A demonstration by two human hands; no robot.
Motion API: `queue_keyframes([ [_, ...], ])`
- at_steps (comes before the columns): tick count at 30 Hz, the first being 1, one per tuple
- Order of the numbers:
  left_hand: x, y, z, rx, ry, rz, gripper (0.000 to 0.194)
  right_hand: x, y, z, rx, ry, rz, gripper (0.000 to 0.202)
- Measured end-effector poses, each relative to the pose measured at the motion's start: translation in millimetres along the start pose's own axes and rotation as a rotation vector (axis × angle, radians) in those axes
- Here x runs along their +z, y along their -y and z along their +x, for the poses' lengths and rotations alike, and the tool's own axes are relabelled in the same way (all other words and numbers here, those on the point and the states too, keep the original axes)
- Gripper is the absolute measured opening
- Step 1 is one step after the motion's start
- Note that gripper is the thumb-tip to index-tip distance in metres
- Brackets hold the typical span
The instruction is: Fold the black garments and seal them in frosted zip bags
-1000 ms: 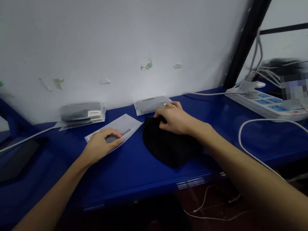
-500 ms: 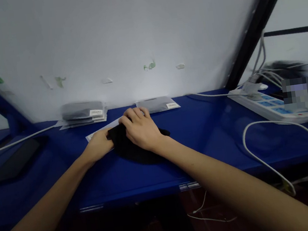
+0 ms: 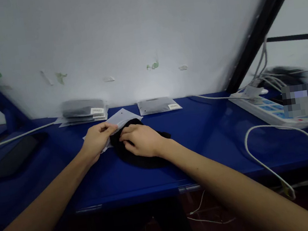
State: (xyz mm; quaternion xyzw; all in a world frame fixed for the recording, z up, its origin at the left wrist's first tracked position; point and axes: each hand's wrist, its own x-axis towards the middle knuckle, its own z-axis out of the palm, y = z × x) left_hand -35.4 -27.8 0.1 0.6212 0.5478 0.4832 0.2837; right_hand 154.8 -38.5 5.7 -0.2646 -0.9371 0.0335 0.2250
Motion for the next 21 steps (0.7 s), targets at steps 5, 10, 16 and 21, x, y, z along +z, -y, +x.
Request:
queue_keyframes([
  [5, -0.6, 1, -3, 0.127, 0.042, 0.058, 0.024, 0, -1, 2, -0.032, 0.015, 0.036, 0.029],
  [10, -1.1, 2, -2, 0.233, 0.026, 0.152, 0.018, -1, -8, 2, -0.045, 0.099, 0.058, 0.036],
  [16, 1.5, -3, -6, 0.435, 0.126, 0.431, 0.014, 4, -11, 5, 0.191, 0.076, -0.056, 0.032],
  [21, 5.8, 3, -5, 0.467, 0.202, 0.580, 0.013, 4, -10, -3, 0.424, 0.084, -0.155, 0.032],
])
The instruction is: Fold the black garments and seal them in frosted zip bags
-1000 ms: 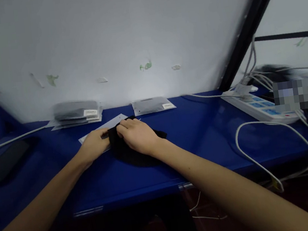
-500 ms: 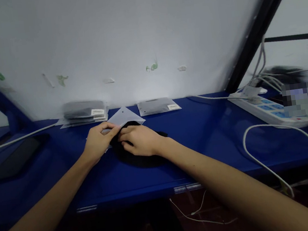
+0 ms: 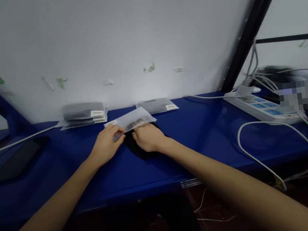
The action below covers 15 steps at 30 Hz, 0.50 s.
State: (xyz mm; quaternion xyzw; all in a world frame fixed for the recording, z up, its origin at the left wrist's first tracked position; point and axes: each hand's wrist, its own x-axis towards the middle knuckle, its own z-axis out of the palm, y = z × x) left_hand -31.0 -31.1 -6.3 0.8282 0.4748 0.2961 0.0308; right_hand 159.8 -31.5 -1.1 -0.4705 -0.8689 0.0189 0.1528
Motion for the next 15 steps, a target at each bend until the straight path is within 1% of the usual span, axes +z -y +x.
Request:
queue_keyframes([
  [2, 0.7, -1, -1, -0.024, 0.029, 0.041, 0.008, -2, -1, -10, 0.034, 0.006, -0.045, 0.034],
  [4, -0.7, -6, -3, -0.024, 0.053, 0.066, 0.007, -4, -1, -23, 0.034, 0.006, -0.087, 0.036],
  [6, -3.3, -13, -6, 0.027, 0.081, 0.073, 0.007, -5, -2, -36, 0.032, 0.008, -0.130, 0.041],
  [8, -5.7, -20, -8, 0.114, 0.123, 0.054, 0.008, -4, -3, -44, 0.033, 0.009, -0.170, 0.043],
  [10, -7.0, -23, -10, 0.193, 0.161, 0.002, 0.008, -2, -6, -44, 0.010, 0.004, -0.198, 0.041],
  [12, -7.2, -24, -10, 0.233, 0.177, -0.059, 0.008, 2, -7, -37, 0.000, -0.008, -0.212, 0.036],
  [15, -6.9, -23, -10, 0.219, 0.168, -0.114, 0.008, 4, -3, -21, 0.078, -0.037, -0.172, 0.034],
])
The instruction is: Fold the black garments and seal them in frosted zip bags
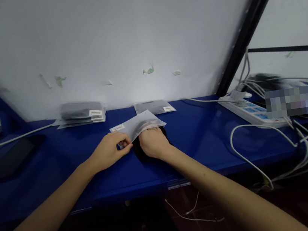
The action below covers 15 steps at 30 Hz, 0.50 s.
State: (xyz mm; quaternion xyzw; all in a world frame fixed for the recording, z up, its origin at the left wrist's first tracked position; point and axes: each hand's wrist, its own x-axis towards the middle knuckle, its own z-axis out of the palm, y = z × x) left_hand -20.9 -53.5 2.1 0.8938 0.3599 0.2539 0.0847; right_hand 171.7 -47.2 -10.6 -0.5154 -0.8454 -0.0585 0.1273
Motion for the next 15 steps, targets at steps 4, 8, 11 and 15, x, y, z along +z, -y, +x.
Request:
queue_keyframes([
  [4, 0.2, 2, -1, -0.065, -0.032, -0.023, 0.007, -16, 12, -4, 0.060, -0.054, 0.177, 0.033],
  [8, 0.9, 3, -1, -0.077, -0.043, -0.021, 0.007, -40, 9, -44, 0.041, -0.074, 0.246, 0.032],
  [11, 1.7, 3, -1, -0.072, -0.047, -0.023, 0.007, -42, -3, -70, -0.285, -0.061, 0.157, 0.036],
  [15, 3.1, 5, -1, -0.061, -0.053, -0.006, 0.008, -25, -9, -70, -0.382, -0.087, 0.039, 0.043],
])
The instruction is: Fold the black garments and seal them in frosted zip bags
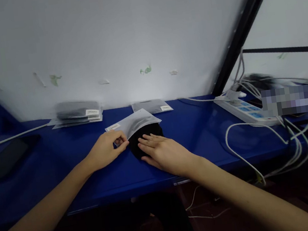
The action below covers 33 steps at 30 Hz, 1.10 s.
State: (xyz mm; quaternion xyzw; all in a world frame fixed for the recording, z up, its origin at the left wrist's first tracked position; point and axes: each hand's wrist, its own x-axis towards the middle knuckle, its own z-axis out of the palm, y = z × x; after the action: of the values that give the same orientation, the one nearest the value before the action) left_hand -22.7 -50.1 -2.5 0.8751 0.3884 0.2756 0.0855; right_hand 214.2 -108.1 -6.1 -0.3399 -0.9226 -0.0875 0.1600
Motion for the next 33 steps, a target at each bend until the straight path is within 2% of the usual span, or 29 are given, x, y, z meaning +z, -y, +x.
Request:
queue_keyframes([
  [7, 1.5, 1, 1, 0.053, 0.003, 0.072, 0.008, 23, 10, 47, 0.244, -0.023, -0.181, 0.034],
  [11, 1.6, 1, 0, 0.034, -0.014, 0.050, 0.005, 30, 16, 68, 0.376, -0.052, -0.237, 0.032],
  [14, 1.3, 2, -1, -0.006, -0.028, 0.007, 0.005, 31, 18, 77, 0.448, -0.010, -0.226, 0.033],
  [16, 0.8, 3, -1, -0.011, -0.038, -0.012, 0.005, 29, 20, 79, 0.410, 0.056, -0.195, 0.035],
  [18, 0.4, 4, -1, -0.006, -0.055, -0.020, 0.010, 24, 20, 78, 0.264, 0.103, -0.134, 0.035],
  [20, -0.1, 6, -1, -0.017, -0.080, -0.017, 0.017, 15, 18, 76, 0.130, 0.084, -0.005, 0.030],
  [21, -0.4, 7, 0, -0.032, -0.091, -0.005, 0.019, 10, 16, 74, 0.109, 0.055, 0.079, 0.029],
  [24, -2.0, 10, 1, -0.101, -0.111, 0.110, 0.021, -7, 3, 67, 0.228, -0.081, 0.248, 0.031],
  [27, -4.2, 12, 2, -0.226, -0.137, 0.260, 0.021, -15, -24, 61, 0.331, -0.227, 0.162, 0.029],
  [28, -5.0, 13, 2, -0.273, -0.146, 0.281, 0.022, -14, -34, 59, 0.316, -0.238, 0.138, 0.028],
  [30, -6.2, 13, 3, -0.350, -0.149, 0.282, 0.021, -6, -56, 53, 0.230, -0.172, 0.163, 0.031],
  [32, -7.0, 10, 3, -0.388, -0.115, 0.266, 0.017, 7, -73, 47, 0.183, -0.109, 0.210, 0.045],
  [33, -7.2, 8, 2, -0.387, -0.085, 0.264, 0.022, 14, -79, 43, 0.191, -0.099, 0.240, 0.052],
])
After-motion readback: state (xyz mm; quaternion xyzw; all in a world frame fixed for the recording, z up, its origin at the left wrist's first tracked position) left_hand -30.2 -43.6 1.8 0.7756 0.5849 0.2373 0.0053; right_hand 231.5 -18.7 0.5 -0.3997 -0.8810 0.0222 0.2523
